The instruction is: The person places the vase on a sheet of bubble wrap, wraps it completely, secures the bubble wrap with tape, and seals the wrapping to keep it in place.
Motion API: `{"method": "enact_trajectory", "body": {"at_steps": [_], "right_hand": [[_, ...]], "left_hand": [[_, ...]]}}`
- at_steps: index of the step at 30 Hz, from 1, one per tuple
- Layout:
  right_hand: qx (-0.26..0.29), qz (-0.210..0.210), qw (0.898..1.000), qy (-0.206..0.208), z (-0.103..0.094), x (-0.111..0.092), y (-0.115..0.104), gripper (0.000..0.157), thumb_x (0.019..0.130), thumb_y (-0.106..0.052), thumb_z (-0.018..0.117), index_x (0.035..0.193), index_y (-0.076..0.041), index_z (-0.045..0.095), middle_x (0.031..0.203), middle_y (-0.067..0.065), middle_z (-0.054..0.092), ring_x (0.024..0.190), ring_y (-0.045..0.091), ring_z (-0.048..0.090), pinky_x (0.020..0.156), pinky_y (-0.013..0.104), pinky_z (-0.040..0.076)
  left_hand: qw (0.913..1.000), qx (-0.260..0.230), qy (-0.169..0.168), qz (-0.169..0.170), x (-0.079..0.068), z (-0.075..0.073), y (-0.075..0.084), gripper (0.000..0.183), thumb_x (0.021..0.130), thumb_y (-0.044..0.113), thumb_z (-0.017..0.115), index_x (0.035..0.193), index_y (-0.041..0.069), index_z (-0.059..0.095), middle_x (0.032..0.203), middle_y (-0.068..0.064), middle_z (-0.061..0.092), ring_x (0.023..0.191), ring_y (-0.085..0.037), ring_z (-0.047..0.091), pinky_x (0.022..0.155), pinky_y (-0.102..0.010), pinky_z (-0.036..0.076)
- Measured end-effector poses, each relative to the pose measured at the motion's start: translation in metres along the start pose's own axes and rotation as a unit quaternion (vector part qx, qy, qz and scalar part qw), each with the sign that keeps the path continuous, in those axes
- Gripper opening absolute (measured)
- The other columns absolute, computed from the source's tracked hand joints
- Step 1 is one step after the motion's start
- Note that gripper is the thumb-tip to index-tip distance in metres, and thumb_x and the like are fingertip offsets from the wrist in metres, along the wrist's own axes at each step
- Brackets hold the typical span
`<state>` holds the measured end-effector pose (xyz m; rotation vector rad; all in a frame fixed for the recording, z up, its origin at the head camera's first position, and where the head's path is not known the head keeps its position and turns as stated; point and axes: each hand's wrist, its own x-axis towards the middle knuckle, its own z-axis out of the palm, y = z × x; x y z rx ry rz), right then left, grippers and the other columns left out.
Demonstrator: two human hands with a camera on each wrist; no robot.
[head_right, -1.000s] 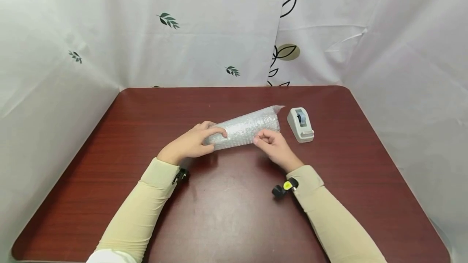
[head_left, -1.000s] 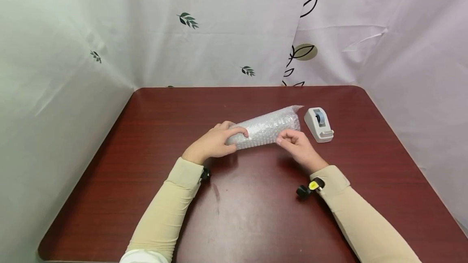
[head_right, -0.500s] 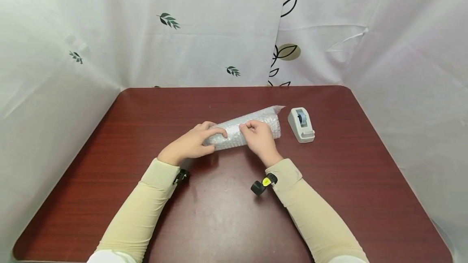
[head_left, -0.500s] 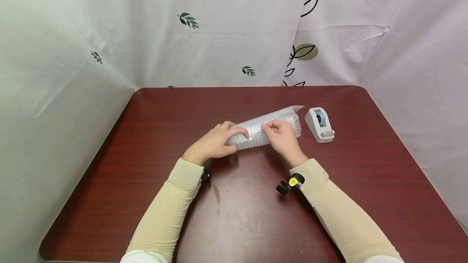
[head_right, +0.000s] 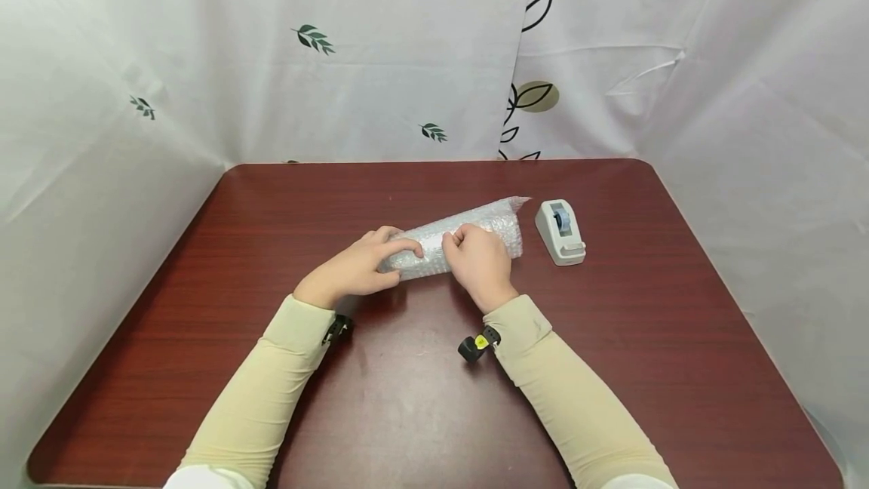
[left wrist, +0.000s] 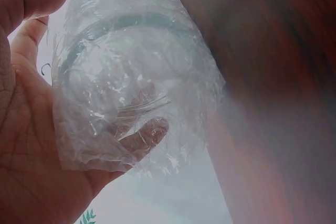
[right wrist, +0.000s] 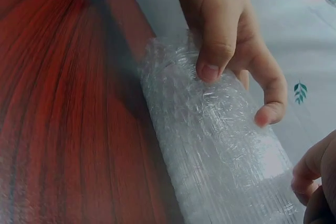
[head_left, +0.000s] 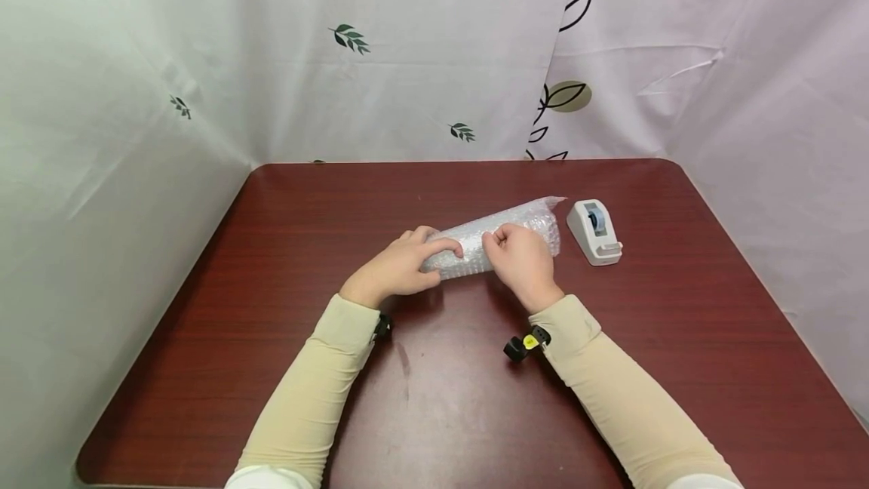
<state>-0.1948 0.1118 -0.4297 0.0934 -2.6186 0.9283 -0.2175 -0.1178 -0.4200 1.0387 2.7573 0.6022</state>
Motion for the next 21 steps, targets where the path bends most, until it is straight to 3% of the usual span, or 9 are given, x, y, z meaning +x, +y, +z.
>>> {"method": "enact_trajectory", "body": {"at_steps": [11,16,21], "right_hand": [[-0.097,-0.004,0.994,-0.056,-0.010,0.001,0.001,0.046,0.098,-0.043,0.057,0.059,-0.018,0.052,0.052,-0.001,0.049,0.053,0.023,0.053,0.041,0.037,0.035],[-0.091,-0.009,0.991,-0.094,-0.014,0.004,0.003,0.049,0.099,-0.044,0.057,0.058,-0.018,0.049,0.052,-0.001,0.045,0.049,0.021,0.047,0.041,0.033,0.031],[-0.075,-0.040,0.988,-0.132,-0.019,0.008,0.008,0.046,0.099,-0.038,0.058,0.059,-0.017,0.046,0.053,-0.003,0.041,0.050,0.017,0.041,0.043,0.030,0.027]], "left_hand": [[1.0000,0.005,0.003,0.002,0.002,0.001,0.001,0.046,0.089,0.016,0.058,0.131,0.034,0.058,0.140,-0.013,0.046,0.127,-0.035,0.046,0.096,-0.048,0.044],[1.0000,0.001,0.004,0.001,0.002,0.002,0.000,0.046,0.089,0.015,0.058,0.131,0.035,0.058,0.140,-0.012,0.046,0.126,-0.035,0.046,0.096,-0.048,0.044],[1.0000,-0.004,0.008,0.002,0.002,0.002,-0.001,0.048,0.086,0.015,0.061,0.129,0.036,0.058,0.138,-0.011,0.047,0.124,-0.034,0.047,0.093,-0.045,0.045]]}}
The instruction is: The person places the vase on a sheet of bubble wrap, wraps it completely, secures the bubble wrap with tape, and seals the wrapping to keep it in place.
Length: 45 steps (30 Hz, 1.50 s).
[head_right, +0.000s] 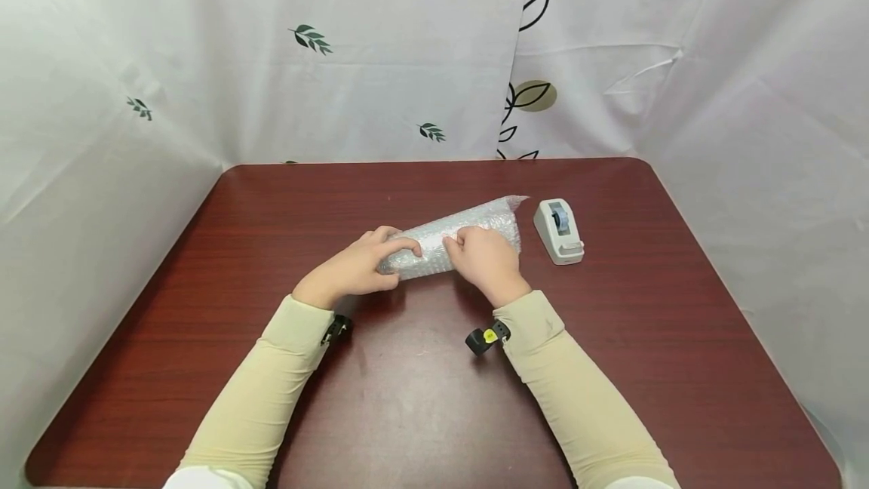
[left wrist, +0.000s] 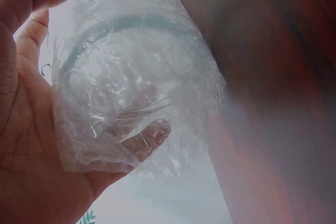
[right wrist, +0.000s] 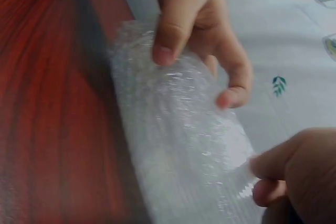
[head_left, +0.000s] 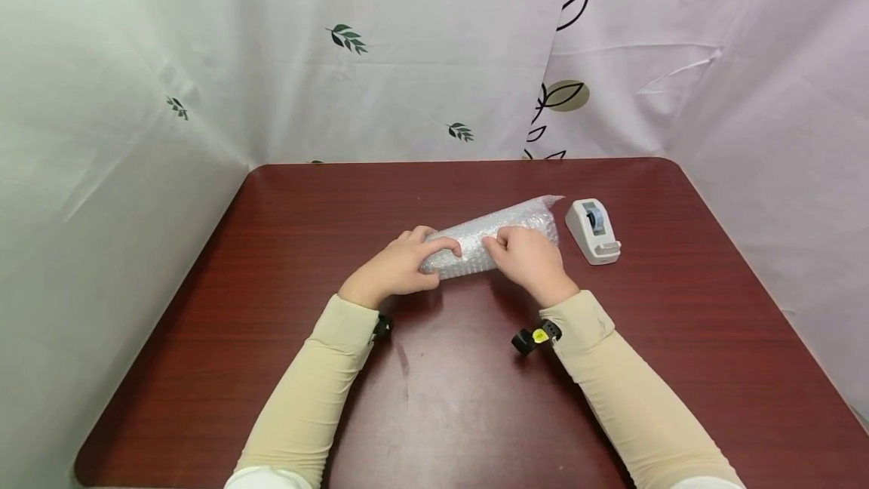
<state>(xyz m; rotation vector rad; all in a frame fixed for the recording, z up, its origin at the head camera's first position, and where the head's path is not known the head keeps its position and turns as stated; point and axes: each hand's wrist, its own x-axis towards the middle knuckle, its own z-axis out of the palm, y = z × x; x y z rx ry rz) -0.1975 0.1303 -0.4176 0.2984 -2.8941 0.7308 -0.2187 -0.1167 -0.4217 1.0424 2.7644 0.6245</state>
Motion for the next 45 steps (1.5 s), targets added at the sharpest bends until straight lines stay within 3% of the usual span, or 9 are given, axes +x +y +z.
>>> {"method": "enact_trajectory", "body": {"at_steps": [10,16,22,31,34,37,40,43,45], "right_hand": [[-0.039,-0.061,0.995,-0.075,-0.011,0.003,0.005,0.030,0.090,-0.027,0.066,0.065,-0.019,0.050,0.058,-0.005,0.048,0.057,0.015,0.049,0.049,0.032,0.035],[0.017,-0.094,0.994,-0.057,-0.018,0.001,0.004,0.010,0.083,-0.015,0.067,0.089,-0.016,0.060,0.063,-0.003,0.051,0.056,0.016,0.049,0.052,0.033,0.038],[0.023,-0.091,0.994,-0.052,-0.014,0.001,0.001,0.038,0.086,-0.014,0.064,0.124,-0.016,0.059,0.059,-0.002,0.049,0.048,0.014,0.044,0.046,0.031,0.036],[0.019,-0.097,0.993,-0.071,-0.017,0.004,0.002,0.045,0.090,-0.024,0.070,0.131,-0.015,0.054,0.062,-0.001,0.052,0.051,0.014,0.049,0.048,0.032,0.040],[0.030,-0.147,0.989,-0.007,-0.027,0.008,0.015,0.043,0.089,-0.024,0.070,0.129,-0.013,0.059,0.079,0.003,0.059,0.070,0.020,0.055,0.062,0.038,0.045],[0.009,-0.189,0.981,0.034,-0.033,0.014,0.036,0.055,0.084,-0.024,0.071,0.136,-0.013,0.057,0.118,0.012,0.061,0.111,0.034,0.055,0.095,0.052,0.041],[-0.021,-0.178,0.984,-0.018,-0.034,0.017,0.054,0.075,0.077,-0.023,0.073,0.148,-0.015,0.048,0.150,0.016,0.043,0.142,0.045,0.030,0.113,0.066,0.017],[-0.041,-0.140,0.987,-0.067,-0.030,0.017,0.060,0.085,0.074,-0.022,0.075,0.152,-0.018,0.043,0.155,0.016,0.038,0.147,0.048,0.018,0.114,0.070,0.006],[-0.045,-0.129,0.988,-0.067,-0.028,0.017,0.061,0.084,0.073,-0.022,0.075,0.151,-0.019,0.044,0.151,0.014,0.042,0.147,0.048,0.020,0.114,0.070,0.005]], "left_hand": [[1.0000,0.004,-0.001,-0.002,-0.003,-0.002,-0.001,0.045,0.086,0.021,0.065,0.127,0.037,0.057,0.140,-0.011,0.046,0.121,-0.034,0.048,0.093,-0.046,0.045],[0.9999,-0.010,-0.003,-0.007,-0.005,-0.001,-0.002,0.043,0.089,0.021,0.067,0.128,0.037,0.057,0.140,-0.011,0.045,0.124,-0.033,0.046,0.093,-0.046,0.045],[1.0000,-0.009,-0.003,0.003,-0.004,-0.001,-0.001,0.043,0.089,0.022,0.067,0.128,0.036,0.057,0.140,-0.012,0.046,0.125,-0.035,0.046,0.093,-0.047,0.046],[1.0000,-0.005,0.004,0.005,-0.002,-0.001,-0.003,0.042,0.089,0.024,0.068,0.128,0.037,0.056,0.139,-0.011,0.046,0.123,-0.034,0.047,0.095,-0.049,0.046],[0.9999,-0.012,0.002,0.007,-0.001,0.001,-0.003,0.038,0.092,0.028,0.068,0.127,0.037,0.057,0.139,-0.011,0.046,0.124,-0.034,0.047,0.095,-0.049,0.045],[0.9999,-0.013,-0.001,0.007,0.000,0.002,-0.001,0.036,0.093,0.031,0.068,0.127,0.037,0.057,0.139,-0.010,0.046,0.124,-0.034,0.047,0.096,-0.049,0.045],[0.9999,-0.009,-0.002,0.005,0.000,0.002,0.000,0.036,0.092,0.031,0.067,0.127,0.036,0.057,0.140,-0.010,0.046,0.124,-0.035,0.047,0.096,-0.049,0.045],[1.0000,-0.005,-0.004,0.005,-0.001,0.000,0.000,0.036,0.092,0.030,0.067,0.127,0.036,0.057,0.139,-0.010,0.047,0.122,-0.034,0.048,0.096,-0.049,0.045],[1.0000,-0.003,-0.004,0.007,0.000,-0.001,-0.001,0.036,0.093,0.030,0.066,0.127,0.036,0.058,0.139,-0.010,0.047,0.123,-0.034,0.047,0.098,-0.049,0.044]]}}
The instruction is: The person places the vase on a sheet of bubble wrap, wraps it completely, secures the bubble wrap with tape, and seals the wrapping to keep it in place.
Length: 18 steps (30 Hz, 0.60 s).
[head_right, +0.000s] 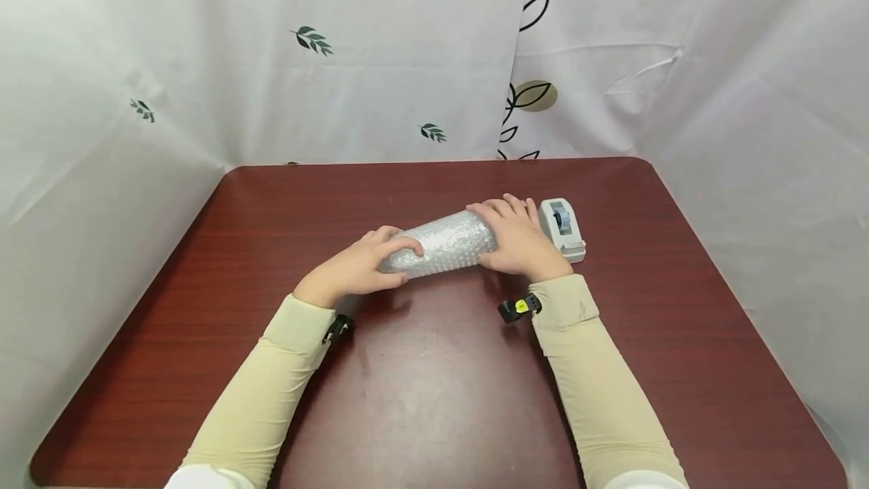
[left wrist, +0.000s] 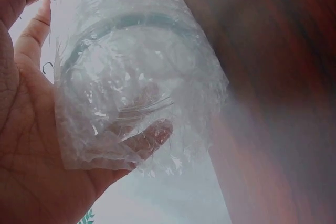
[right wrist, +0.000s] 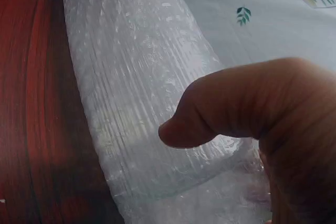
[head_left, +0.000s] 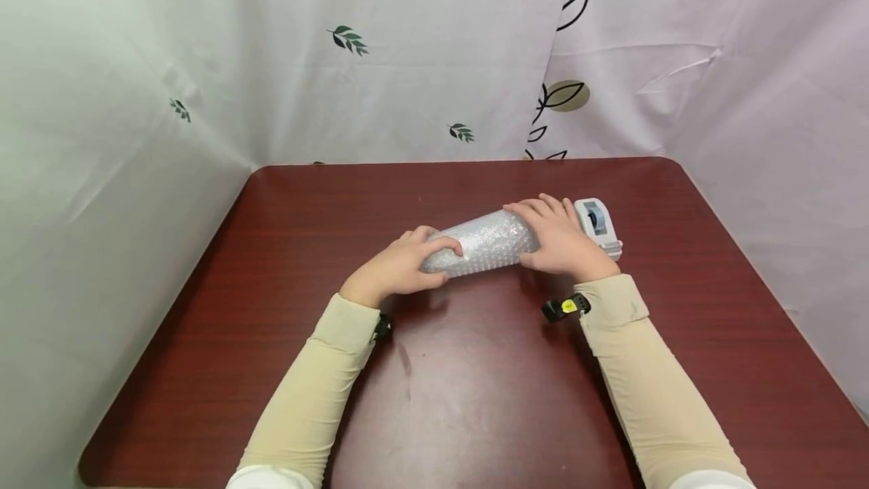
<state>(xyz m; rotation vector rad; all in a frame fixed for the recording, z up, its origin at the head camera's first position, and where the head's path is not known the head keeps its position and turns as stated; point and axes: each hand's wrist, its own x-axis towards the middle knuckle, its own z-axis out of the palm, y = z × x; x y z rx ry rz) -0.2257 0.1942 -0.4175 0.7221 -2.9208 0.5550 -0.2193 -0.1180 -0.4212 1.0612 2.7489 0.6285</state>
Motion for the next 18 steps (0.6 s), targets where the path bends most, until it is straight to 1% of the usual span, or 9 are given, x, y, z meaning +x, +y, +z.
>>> {"method": "enact_trajectory", "body": {"at_steps": [3,6,8,10,12,14,15,18], "right_hand": [[-0.002,0.010,1.000,0.014,0.000,0.001,-0.001,0.082,0.073,-0.027,0.077,0.149,-0.020,0.047,0.143,0.014,0.049,0.143,0.045,0.026,0.114,0.070,0.003],[-0.017,0.030,0.999,0.028,0.001,0.000,-0.007,0.080,0.072,-0.038,0.080,0.144,-0.017,0.053,0.132,0.015,0.054,0.135,0.042,0.037,0.116,0.067,0.005],[-0.027,0.045,0.998,0.042,0.003,0.001,-0.014,0.078,0.072,-0.048,0.081,0.136,-0.010,0.058,0.122,0.016,0.058,0.125,0.040,0.045,0.115,0.065,0.011],[-0.049,0.062,0.995,0.063,0.008,0.002,-0.023,0.076,0.073,-0.059,0.078,0.121,-0.002,0.061,0.109,0.018,0.060,0.111,0.040,0.052,0.110,0.062,0.024],[-0.072,0.082,0.990,0.086,0.014,0.003,-0.032,0.077,0.075,-0.067,0.073,0.106,0.003,0.060,0.097,0.019,0.059,0.099,0.041,0.056,0.099,0.058,0.036],[-0.094,0.106,0.984,0.109,0.022,0.005,-0.041,0.078,0.077,-0.072,0.068,0.094,0.003,0.057,0.087,0.020,0.058,0.087,0.041,0.058,0.085,0.054,0.045],[-0.102,0.121,0.980,0.118,0.026,0.005,-0.045,0.079,0.077,-0.074,0.066,0.092,0.003,0.056,0.084,0.020,0.057,0.082,0.042,0.059,0.078,0.053,0.047],[-0.110,0.165,0.970,0.143,0.037,0.007,-0.058,0.082,0.079,-0.077,0.062,0.093,0.003,0.054,0.081,0.021,0.058,0.073,0.042,0.061,0.064,0.051,0.052]], "left_hand": [[0.9999,0.011,0.007,0.001,0.000,-0.004,-0.002,0.036,0.093,0.031,0.065,0.128,0.037,0.058,0.145,-0.013,0.044,0.133,-0.035,0.042,0.108,-0.054,0.036],[0.9987,0.038,0.029,-0.018,-0.001,-0.006,-0.004,0.043,0.092,0.033,0.065,0.134,0.037,0.057,0.156,-0.015,0.033,0.145,-0.036,0.028,0.116,-0.060,0.020],[0.9961,0.063,0.048,-0.038,-0.003,-0.007,-0.005,0.048,0.091,0.034,0.067,0.139,0.036,0.057,0.160,-0.018,0.024,0.149,-0.037,0.019,0.117,-0.063,0.011],[0.9929,0.082,0.065,-0.056,-0.003,-0.006,-0.006,0.053,0.091,0.035,0.068,0.142,0.034,0.055,0.161,-0.019,0.019,0.150,-0.039,0.015,0.117,-0.065,0.008],[0.9912,0.090,0.074,-0.063,-0.003,-0.005,-0.004,0.054,0.091,0.034,0.069,0.143,0.030,0.055,0.161,-0.021,0.019,0.149,-0.040,0.015,0.117,-0.065,0.009],[0.9913,0.089,0.075,-0.061,-0.002,-0.003,-0.001,0.052,0.091,0.033,0.070,0.141,0.027,0.057,0.158,-0.023,0.025,0.147,-0.041,0.022,0.116,-0.064,0.014],[0.9919,0.085,0.073,-0.059,-0.001,-0.001,0.001,0.051,0.092,0.032,0.070,0.141,0.025,0.057,0.156,-0.022,0.029,0.145,-0.041,0.026,0.116,-0.063,0.019],[0.9947,0.068,0.054,-0.055,0.002,0.005,0.006,0.052,0.094,0.033,0.068,0.142,0.020,0.054,0.147,-0.020,0.041,0.135,-0.038,0.043,0.110,-0.056,0.035]]}}
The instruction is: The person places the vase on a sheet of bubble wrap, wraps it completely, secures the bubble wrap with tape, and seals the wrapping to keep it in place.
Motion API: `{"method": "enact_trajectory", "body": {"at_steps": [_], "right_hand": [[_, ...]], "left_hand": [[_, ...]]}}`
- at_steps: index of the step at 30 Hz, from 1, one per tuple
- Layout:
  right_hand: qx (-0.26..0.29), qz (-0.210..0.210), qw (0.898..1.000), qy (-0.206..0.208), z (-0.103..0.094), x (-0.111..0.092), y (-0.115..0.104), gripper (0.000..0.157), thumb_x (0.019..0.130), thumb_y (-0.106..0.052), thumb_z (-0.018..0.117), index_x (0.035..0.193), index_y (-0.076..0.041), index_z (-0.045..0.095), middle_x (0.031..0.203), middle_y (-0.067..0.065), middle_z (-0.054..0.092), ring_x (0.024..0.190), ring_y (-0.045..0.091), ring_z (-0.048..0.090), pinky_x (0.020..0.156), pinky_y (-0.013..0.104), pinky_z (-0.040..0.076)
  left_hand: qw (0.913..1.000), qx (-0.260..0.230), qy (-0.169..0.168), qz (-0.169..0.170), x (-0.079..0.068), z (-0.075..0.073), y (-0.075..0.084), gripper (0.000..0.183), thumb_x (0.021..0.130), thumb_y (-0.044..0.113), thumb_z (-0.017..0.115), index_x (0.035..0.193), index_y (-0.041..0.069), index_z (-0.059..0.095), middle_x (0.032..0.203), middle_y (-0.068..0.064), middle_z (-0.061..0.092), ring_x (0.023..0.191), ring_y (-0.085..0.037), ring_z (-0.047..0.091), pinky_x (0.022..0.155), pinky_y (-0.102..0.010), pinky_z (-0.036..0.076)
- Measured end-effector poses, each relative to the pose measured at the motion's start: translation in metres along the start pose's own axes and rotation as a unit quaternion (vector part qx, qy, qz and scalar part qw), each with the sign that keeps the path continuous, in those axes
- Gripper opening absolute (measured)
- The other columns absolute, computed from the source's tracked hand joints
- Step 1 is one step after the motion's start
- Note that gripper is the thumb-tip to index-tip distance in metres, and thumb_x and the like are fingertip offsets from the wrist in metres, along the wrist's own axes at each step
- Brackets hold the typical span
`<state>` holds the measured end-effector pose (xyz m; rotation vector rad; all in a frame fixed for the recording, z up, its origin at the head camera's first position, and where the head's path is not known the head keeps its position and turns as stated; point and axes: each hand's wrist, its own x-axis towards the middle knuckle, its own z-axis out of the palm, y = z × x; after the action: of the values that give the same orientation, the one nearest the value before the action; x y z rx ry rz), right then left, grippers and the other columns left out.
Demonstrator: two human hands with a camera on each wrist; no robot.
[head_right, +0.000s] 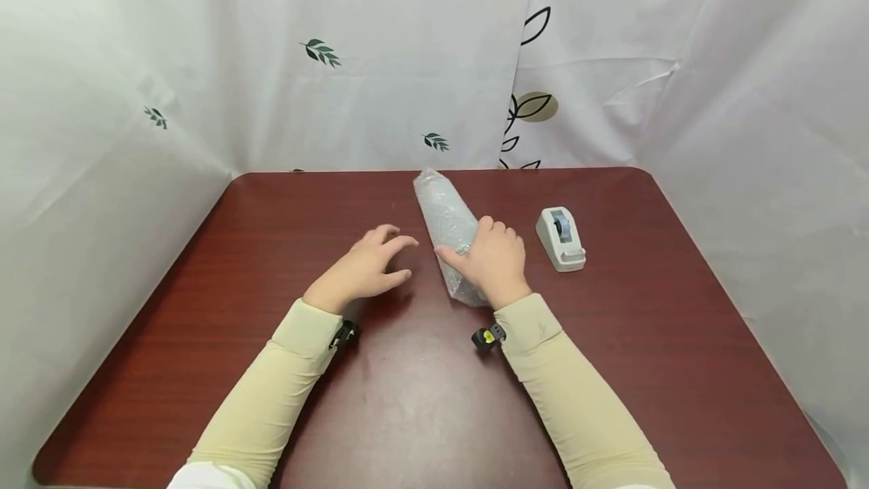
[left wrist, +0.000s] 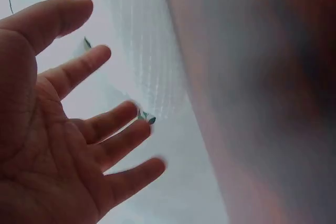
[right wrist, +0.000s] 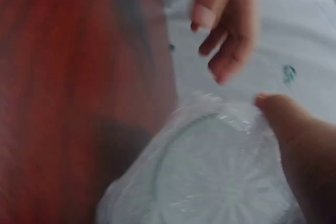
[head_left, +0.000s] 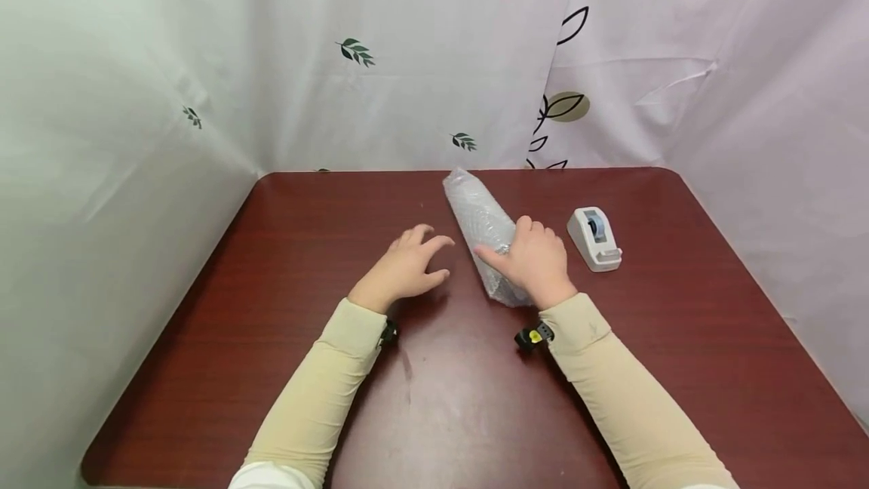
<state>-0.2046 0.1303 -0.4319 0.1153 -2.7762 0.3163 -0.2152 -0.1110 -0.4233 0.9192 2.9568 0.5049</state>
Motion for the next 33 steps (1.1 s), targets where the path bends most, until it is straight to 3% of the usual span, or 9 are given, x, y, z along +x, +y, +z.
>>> {"method": "enact_trajectory", "body": {"at_steps": [4,8,12,14,17,21,24,27,33], "right_hand": [[-0.001,0.049,0.999,0.012,0.004,-0.003,-0.016,0.086,0.080,-0.082,0.054,0.098,0.002,0.052,0.080,0.022,0.058,0.066,0.041,0.062,0.053,0.050,0.052],[0.015,0.063,0.998,0.003,0.006,-0.003,-0.023,0.087,0.083,-0.085,0.045,0.100,0.000,0.049,0.070,0.018,0.056,0.056,0.037,0.061,0.048,0.048,0.050],[0.096,0.063,0.993,-0.039,0.010,-0.002,-0.021,0.084,0.087,-0.083,0.041,0.105,-0.002,0.047,0.071,0.014,0.056,0.057,0.033,0.060,0.051,0.047,0.050],[0.172,0.068,0.981,-0.059,0.014,-0.001,-0.018,0.079,0.091,-0.079,0.041,0.107,-0.002,0.044,0.084,0.016,0.055,0.068,0.034,0.060,0.060,0.047,0.050],[0.321,0.087,0.941,-0.066,0.020,0.000,-0.014,0.066,0.098,-0.066,0.042,0.113,-0.001,0.041,0.108,0.019,0.045,0.092,0.035,0.054,0.083,0.049,0.046],[0.505,0.106,0.855,-0.051,0.033,-0.002,-0.009,0.056,0.105,-0.050,0.036,0.131,-0.001,0.045,0.135,0.019,0.038,0.124,0.033,0.041,0.107,0.049,0.032],[0.582,0.098,0.805,-0.054,0.046,-0.004,-0.004,0.057,0.108,-0.047,0.029,0.145,-0.006,0.046,0.149,0.014,0.032,0.136,0.027,0.033,0.114,0.046,0.025],[0.619,0.072,0.780,-0.057,0.055,-0.005,-0.003,0.058,0.110,-0.044,0.024,0.152,-0.009,0.041,0.155,0.012,0.026,0.140,0.025,0.028,0.116,0.044,0.021],[0.641,0.013,0.766,-0.054,0.062,0.002,-0.006,0.058,0.110,-0.038,0.020,0.158,-0.007,0.031,0.159,0.012,0.019,0.146,0.025,0.020,0.119,0.046,0.015]], "left_hand": [[0.9979,-0.055,-0.034,0.001,0.005,0.010,0.005,0.064,0.097,0.042,0.063,0.152,0.017,0.042,0.142,-0.016,0.050,0.124,-0.032,0.056,0.101,-0.049,0.047],[0.9912,-0.122,-0.051,-0.009,0.009,0.014,0.008,0.077,0.097,0.049,0.060,0.158,0.015,0.028,0.146,-0.015,0.051,0.128,-0.028,0.056,0.104,-0.048,0.045],[0.9838,-0.169,-0.051,-0.030,0.009,0.014,0.008,0.081,0.099,0.049,0.057,0.162,0.015,0.019,0.144,-0.014,0.055,0.129,-0.024,0.057,0.106,-0.046,0.044],[0.9803,-0.187,-0.048,-0.042,0.009,0.015,0.008,0.081,0.100,0.049,0.056,0.162,0.016,0.017,0.143,-0.015,0.057,0.127,-0.024,0.058,0.107,-0.045,0.044],[0.9754,-0.208,-0.043,-0.057,0.008,0.016,0.008,0.079,0.101,0.051,0.053,0.163,0.015,0.018,0.147,-0.016,0.053,0.131,-0.027,0.055,0.109,-0.046,0.041],[0.9669,-0.244,-0.035,-0.066,0.007,0.021,0.008,0.073,0.103,0.052,0.048,0.162,0.016,0.022,0.150,-0.014,0.050,0.135,-0.027,0.051,0.111,-0.047,0.039],[0.9590,-0.271,-0.035,-0.074,0.007,0.024,0.007,0.068,0.105,0.051,0.043,0.161,0.017,0.026,0.151,-0.012,0.049,0.140,-0.028,0.046,0.114,-0.048,0.035],[0.9503,-0.297,-0.034,-0.088,0.009,0.026,0.004,0.064,0.107,0.050,0.039,0.160,0.015,0.030,0.155,-0.013,0.044,0.144,-0.028,0.039,0.116,-0.050,0.032],[0.9102,-0.391,-0.037,-0.132,0.016,0.026,-0.006,0.065,0.109,0.044,0.036,0.161,0.009,0.021,0.149,-0.022,0.037,0.115,-0.031,0.053,0.093,-0.044,0.050]]}}
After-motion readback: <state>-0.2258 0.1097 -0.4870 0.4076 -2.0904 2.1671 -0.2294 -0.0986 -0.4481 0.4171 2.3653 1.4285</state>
